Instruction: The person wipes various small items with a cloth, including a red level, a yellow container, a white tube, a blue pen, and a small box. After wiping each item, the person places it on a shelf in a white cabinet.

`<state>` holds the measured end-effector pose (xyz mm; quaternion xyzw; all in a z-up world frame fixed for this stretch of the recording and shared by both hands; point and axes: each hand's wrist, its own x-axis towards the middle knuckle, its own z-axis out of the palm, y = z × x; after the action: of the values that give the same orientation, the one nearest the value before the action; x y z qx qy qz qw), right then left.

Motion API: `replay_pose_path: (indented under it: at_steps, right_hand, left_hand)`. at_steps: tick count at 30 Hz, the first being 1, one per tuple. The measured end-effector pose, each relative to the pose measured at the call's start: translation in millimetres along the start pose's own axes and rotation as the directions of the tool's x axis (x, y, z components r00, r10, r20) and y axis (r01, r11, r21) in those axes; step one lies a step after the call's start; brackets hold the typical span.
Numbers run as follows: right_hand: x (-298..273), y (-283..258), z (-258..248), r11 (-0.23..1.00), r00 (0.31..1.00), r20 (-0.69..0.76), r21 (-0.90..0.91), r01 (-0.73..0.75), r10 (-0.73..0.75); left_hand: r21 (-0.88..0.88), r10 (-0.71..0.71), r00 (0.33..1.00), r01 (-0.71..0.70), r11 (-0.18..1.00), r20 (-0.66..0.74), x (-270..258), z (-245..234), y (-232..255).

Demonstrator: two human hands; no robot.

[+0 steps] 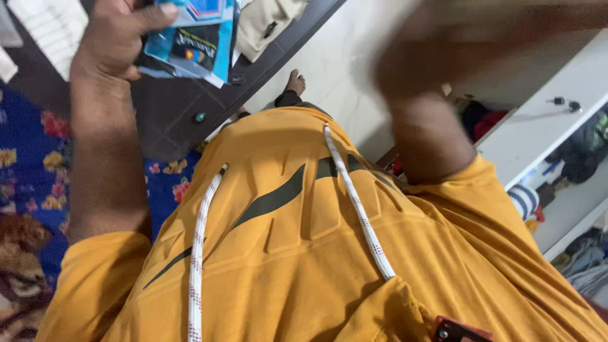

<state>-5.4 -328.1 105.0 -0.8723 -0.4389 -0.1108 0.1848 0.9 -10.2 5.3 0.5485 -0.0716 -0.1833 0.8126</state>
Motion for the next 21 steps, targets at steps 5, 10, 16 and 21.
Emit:
replay_pose_path:
  at_steps: [5, 10, 16, 21]
  right_hand:
    - [-15, 50, 23, 0.979, 0.973, 0.124, -0.077, -0.188, 0.197]
    - [-71, 78, -12, 0.86, 0.836, 0.2, -0.104, -0.5, 0.511]
    - [-57, 47, 6, 0.99, 0.966, 0.227, 0.031, -0.137, 0.126]
    - [-77, 79, 5, 0.831, 0.773, 0.307, -0.18, -0.526, 0.556]
  left_hand:
    - [-0.089, 0.025, 0.976, -0.006, 0.996, 0.216, 15, 28, 3]
    - [-0.112, 0.006, 0.98, 0.016, 0.994, 0.198, 16, 24, -6]
    - [-0.276, -0.066, 0.99, 0.099, 0.956, 0.127, 26, 34, 0]
    - [-0.675, -0.11, 0.994, 0.097, 0.731, 0.023, 33, 37, 3]
